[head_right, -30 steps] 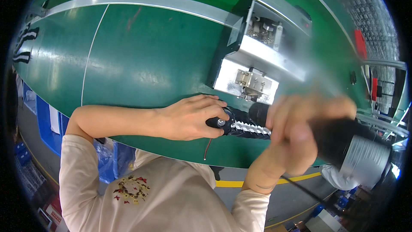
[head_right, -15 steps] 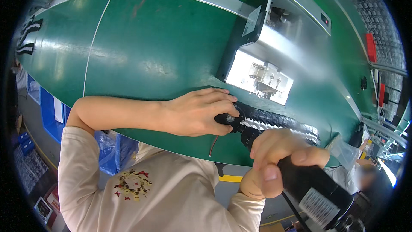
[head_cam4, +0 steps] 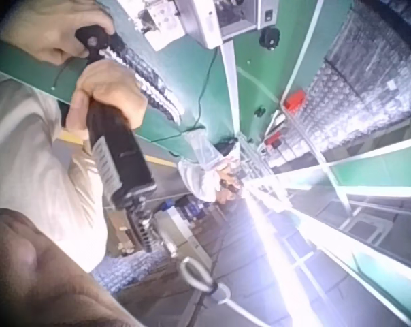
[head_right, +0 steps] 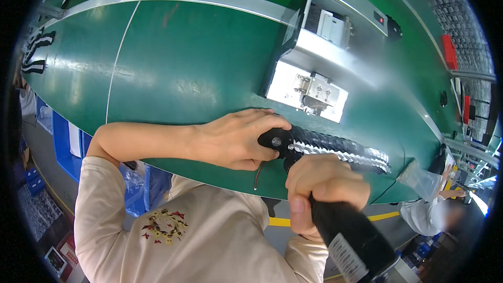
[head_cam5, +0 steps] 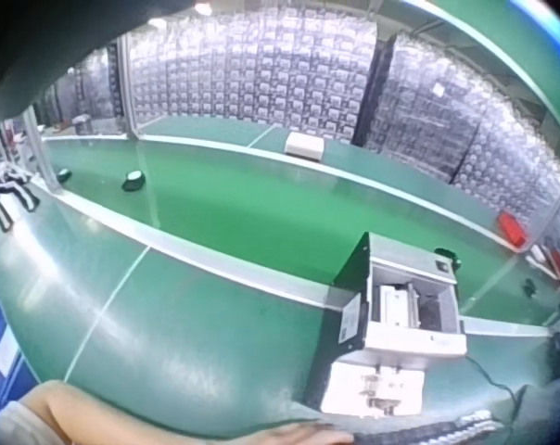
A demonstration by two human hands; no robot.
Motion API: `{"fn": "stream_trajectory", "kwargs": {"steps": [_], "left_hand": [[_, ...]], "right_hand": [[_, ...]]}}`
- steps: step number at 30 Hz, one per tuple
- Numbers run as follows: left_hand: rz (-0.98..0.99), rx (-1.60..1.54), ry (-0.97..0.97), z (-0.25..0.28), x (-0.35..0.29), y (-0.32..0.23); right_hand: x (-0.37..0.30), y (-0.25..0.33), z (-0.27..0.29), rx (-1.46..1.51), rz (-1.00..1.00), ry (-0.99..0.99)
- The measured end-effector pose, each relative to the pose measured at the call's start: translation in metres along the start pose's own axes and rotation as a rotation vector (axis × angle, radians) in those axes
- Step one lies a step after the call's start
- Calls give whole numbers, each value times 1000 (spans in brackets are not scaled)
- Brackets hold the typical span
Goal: The person assembles LED strips by picking up a circular LED component, inserting wires into it, and securing them with an electric screwdriver.
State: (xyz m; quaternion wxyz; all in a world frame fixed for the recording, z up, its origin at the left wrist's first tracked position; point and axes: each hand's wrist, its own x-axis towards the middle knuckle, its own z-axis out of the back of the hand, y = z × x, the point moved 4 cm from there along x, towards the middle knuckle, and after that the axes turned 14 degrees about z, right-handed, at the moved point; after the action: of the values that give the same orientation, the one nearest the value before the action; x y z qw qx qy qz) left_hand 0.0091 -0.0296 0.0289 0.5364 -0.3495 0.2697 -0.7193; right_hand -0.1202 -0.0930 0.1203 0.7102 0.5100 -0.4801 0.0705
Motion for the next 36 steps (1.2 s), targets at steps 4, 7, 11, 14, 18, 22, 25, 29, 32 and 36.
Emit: {"fn": "stream_trajectory", "kwargs": {"steps": [4,7,11,14,18,22,25,29,32,36], "left_hand": [[-14,-70,-22,-1,0,4],[-75,-67,-9,17,5,-12],[59,40,283,62,-17,-2],[191,29,165,88,-15,30],[234,305,-683,130,16,91],[377,485,-914,209,2,167],[657,670,-1092,273,-31,228],[920,760,-1249,317,-54,259],[961,717,-1194,332,-46,278],[1056,718,-1259,335,-58,282]], "right_hand": [[6,7,13,140,8,-176],[18,35,42,192,180,-275],[17,32,61,192,233,-323],[13,23,67,228,213,-288],[10,25,67,58,183,-289],[6,22,66,-20,179,-385],[5,15,70,-52,188,-358],[-1,9,72,-81,144,-406],[10,17,66,33,112,-285],[8,5,66,81,86,-295]]}}
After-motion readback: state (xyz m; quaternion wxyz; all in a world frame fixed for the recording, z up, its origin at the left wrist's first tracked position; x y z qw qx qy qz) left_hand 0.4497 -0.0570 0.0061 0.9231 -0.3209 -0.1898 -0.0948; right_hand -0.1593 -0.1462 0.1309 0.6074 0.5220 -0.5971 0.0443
